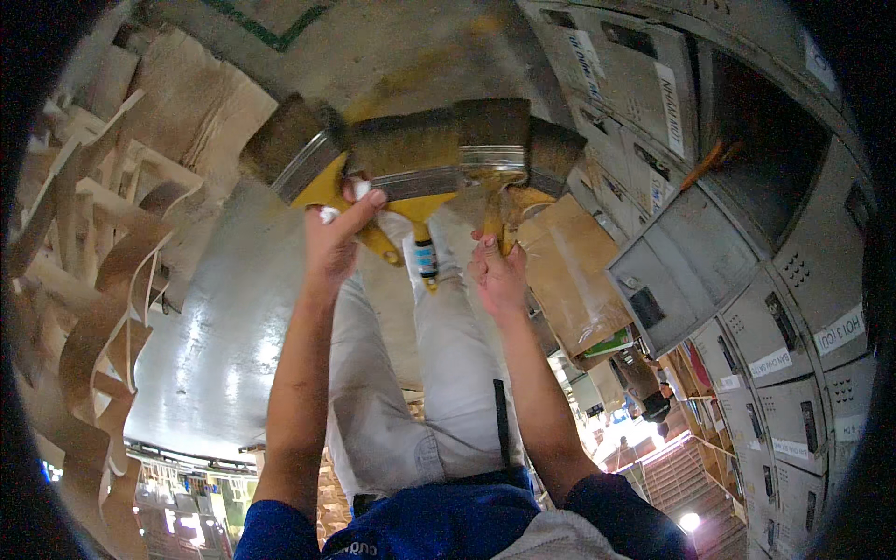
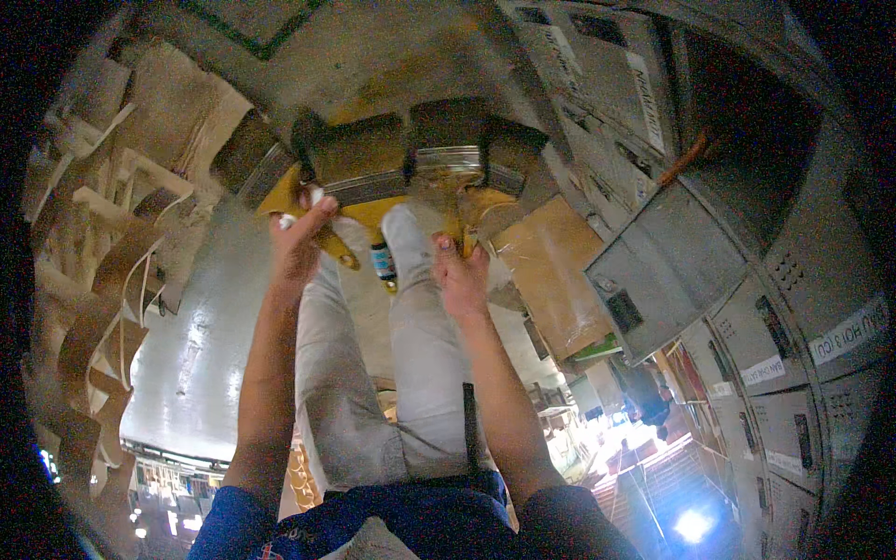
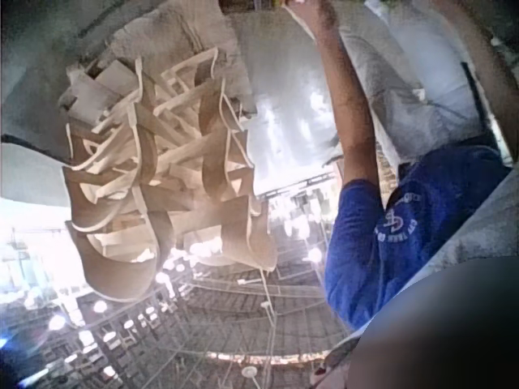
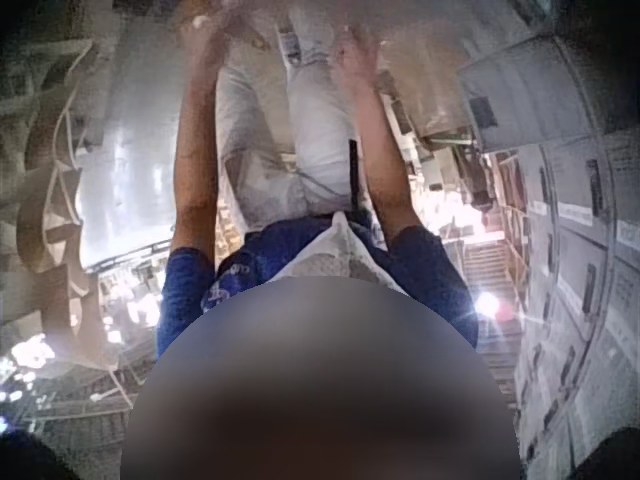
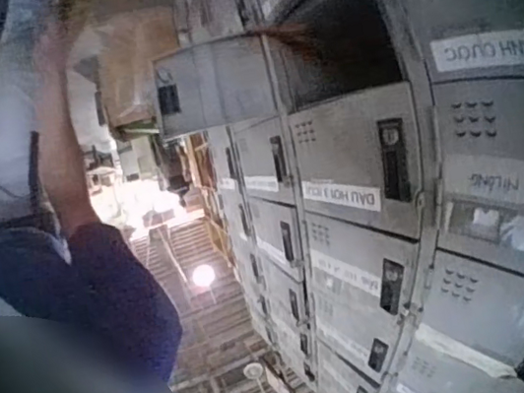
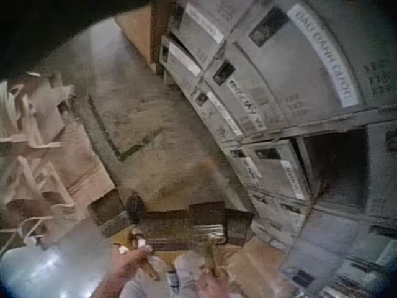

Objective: The person walks through a workshop, retrieves a paintbrush from a locker, and then wraps the bristles with masking tape. The person handles a white cloth and a roll of masking tape while preparing the brush.

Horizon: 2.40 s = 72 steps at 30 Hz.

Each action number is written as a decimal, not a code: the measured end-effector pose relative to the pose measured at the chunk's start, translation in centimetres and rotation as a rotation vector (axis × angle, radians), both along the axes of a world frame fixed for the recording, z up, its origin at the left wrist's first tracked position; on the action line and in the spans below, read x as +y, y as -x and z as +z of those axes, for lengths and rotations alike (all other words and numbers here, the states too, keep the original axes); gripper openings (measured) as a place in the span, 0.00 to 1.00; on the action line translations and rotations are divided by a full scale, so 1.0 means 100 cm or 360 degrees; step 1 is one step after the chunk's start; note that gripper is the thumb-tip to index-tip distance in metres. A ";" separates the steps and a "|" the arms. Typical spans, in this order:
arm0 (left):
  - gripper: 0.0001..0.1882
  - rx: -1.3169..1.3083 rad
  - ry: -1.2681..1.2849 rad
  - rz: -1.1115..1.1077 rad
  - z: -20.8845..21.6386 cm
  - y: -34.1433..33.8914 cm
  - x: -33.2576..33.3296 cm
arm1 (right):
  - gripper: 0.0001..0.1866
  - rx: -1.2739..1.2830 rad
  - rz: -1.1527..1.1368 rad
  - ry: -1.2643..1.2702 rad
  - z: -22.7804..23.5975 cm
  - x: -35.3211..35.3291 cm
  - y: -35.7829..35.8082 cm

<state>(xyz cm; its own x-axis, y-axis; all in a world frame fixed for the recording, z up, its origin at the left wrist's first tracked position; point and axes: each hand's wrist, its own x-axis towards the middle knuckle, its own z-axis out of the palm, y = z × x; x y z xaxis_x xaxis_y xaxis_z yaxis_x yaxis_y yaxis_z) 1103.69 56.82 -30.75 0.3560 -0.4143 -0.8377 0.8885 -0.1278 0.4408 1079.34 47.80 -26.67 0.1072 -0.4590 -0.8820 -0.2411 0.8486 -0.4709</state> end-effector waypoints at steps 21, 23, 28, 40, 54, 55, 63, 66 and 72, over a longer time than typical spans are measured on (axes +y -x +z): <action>0.20 0.0022 -0.0063 -0.0043 -0.030 0.016 0.036 | 0.13 -0.0274 -0.0604 -0.0076 0.015 -0.025 -0.015; 0.18 0.0050 -0.0090 -0.0054 -0.031 0.020 0.035 | 0.14 -0.0378 -0.0727 -0.0159 0.014 -0.026 -0.012; 0.17 -0.0027 0.0063 -0.0057 -0.049 0.019 0.039 | 0.16 -0.0583 -0.0862 -0.0356 0.014 -0.029 -0.003; 0.17 -0.0026 0.0157 -0.0084 -0.045 0.027 0.018 | 0.20 -0.0689 -0.0450 -0.0414 0.023 -0.048 0.010; 0.20 -0.0132 -0.0061 -0.0158 -0.035 0.016 -0.036 | 0.16 -0.0252 -0.0048 0.0001 0.021 -0.054 0.002; 0.20 -0.0193 -0.0040 -0.0161 -0.050 0.015 -0.037 | 0.15 -0.0252 -0.0086 0.0001 0.017 -0.054 0.000; 0.18 -0.0573 -0.0159 -0.0433 -0.203 -0.017 -0.026 | 0.12 0.0032 -0.0063 0.0005 -0.025 -0.055 -0.007; 0.17 -0.0556 -0.0904 -0.0681 -0.207 -0.022 -0.007 | 0.12 0.0252 -0.0058 -0.0115 -0.034 -0.046 -0.007; 0.20 -0.0455 -0.0252 -0.0572 -0.126 0.034 0.017 | 0.17 0.0727 0.0829 0.0924 -0.065 -0.007 -0.023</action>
